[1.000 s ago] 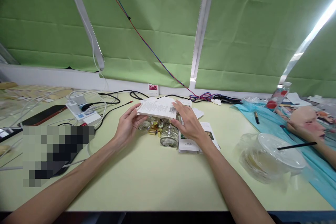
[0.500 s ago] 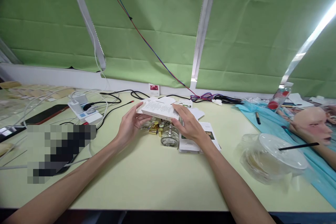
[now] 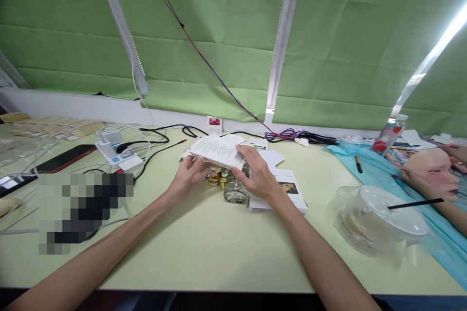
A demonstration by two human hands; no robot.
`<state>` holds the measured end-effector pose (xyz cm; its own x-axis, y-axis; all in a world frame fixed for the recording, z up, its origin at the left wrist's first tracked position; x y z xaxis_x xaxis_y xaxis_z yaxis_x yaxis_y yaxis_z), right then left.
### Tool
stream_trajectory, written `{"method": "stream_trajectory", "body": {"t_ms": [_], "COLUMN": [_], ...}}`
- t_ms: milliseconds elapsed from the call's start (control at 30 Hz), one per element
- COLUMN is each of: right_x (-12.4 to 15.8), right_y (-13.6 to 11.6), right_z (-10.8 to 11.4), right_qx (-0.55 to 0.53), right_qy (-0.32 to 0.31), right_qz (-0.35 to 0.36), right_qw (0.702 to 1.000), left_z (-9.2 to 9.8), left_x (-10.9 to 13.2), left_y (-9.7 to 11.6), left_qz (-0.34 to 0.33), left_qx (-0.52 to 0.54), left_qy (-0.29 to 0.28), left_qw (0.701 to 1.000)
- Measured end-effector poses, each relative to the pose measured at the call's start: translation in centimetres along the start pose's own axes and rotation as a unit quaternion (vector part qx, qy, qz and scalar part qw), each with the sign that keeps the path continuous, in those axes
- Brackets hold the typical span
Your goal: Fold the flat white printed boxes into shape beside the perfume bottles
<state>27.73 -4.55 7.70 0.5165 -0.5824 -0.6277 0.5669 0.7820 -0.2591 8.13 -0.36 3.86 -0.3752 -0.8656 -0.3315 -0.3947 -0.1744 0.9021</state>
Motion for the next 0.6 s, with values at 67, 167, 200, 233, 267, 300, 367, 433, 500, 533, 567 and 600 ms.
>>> {"method": "stream_trajectory", "body": {"t_ms": [67,167,200,233,267,300,367,433,500,533,567,600], "right_x": [-0.1,-0.4,-0.4,-0.5,-0.5,-0.5,-0.5,-0.5,-0.5,-0.5,-0.5,-0.5], "right_y": [-0.7,-1.6,-1.8,-1.9,-2.0,-2.0,-2.0,-1.8,-1.6,-1.6,-1.6,-1.7], "right_z": [-0.2,-0.6,-0.6,-0.7,-0.7,-0.8,-0.9,-1.0,-1.2,-1.2,-1.3,-1.3], "right_qx": [-0.001,-0.006,-0.007,-0.009,-0.01,-0.011,-0.014,-0.018,-0.021,-0.022,-0.023,-0.023], "right_qy": [-0.001,-0.01,-0.013,-0.015,-0.016,-0.016,-0.016,-0.019,-0.025,-0.028,-0.032,-0.035], "right_qz": [0.011,0.019,0.02,0.021,0.024,0.026,0.029,0.029,0.028,0.027,0.026,0.026], "right_qw": [1.0,1.0,1.0,1.0,1.0,0.999,0.999,0.999,0.999,0.999,0.999,0.999], "left_z": [-0.2,-0.6,-0.7,-0.8,-0.9,-0.9,-1.0,-0.9,-0.7,-0.6,-0.5,-0.4], "left_x": [0.0,0.0,0.1,0.1,0.2,0.3,0.4,0.5,0.5,0.5,0.5,0.4], "left_y": [-0.2,-0.4,-0.4,-0.4,-0.4,-0.4,-0.6,-0.8,-0.9,-1.0,-1.1,-1.1], "left_qz": [0.0,0.005,0.007,0.008,0.01,0.013,0.025,0.04,0.049,0.051,0.052,0.054], "left_qx": [0.006,0.025,0.032,0.04,0.048,0.056,0.073,0.089,0.11,0.121,0.132,0.142], "left_qy": [-0.016,-0.046,-0.051,-0.053,-0.055,-0.055,-0.054,-0.048,-0.031,-0.021,-0.011,0.0], "left_qw": [1.0,0.999,0.998,0.998,0.997,0.997,0.996,0.994,0.992,0.991,0.99,0.988]}}
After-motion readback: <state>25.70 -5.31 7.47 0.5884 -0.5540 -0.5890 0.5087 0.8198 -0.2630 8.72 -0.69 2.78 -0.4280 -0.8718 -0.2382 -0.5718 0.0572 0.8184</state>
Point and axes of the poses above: each hand's wrist, its own x-axis away from the middle knuckle, its own z-axis out of the back of the hand, y = z × x, the point moved 7 cm from there along -x, towards the middle knuckle, and after that the axes turned 14 degrees about -y, right-handed, at the moved point
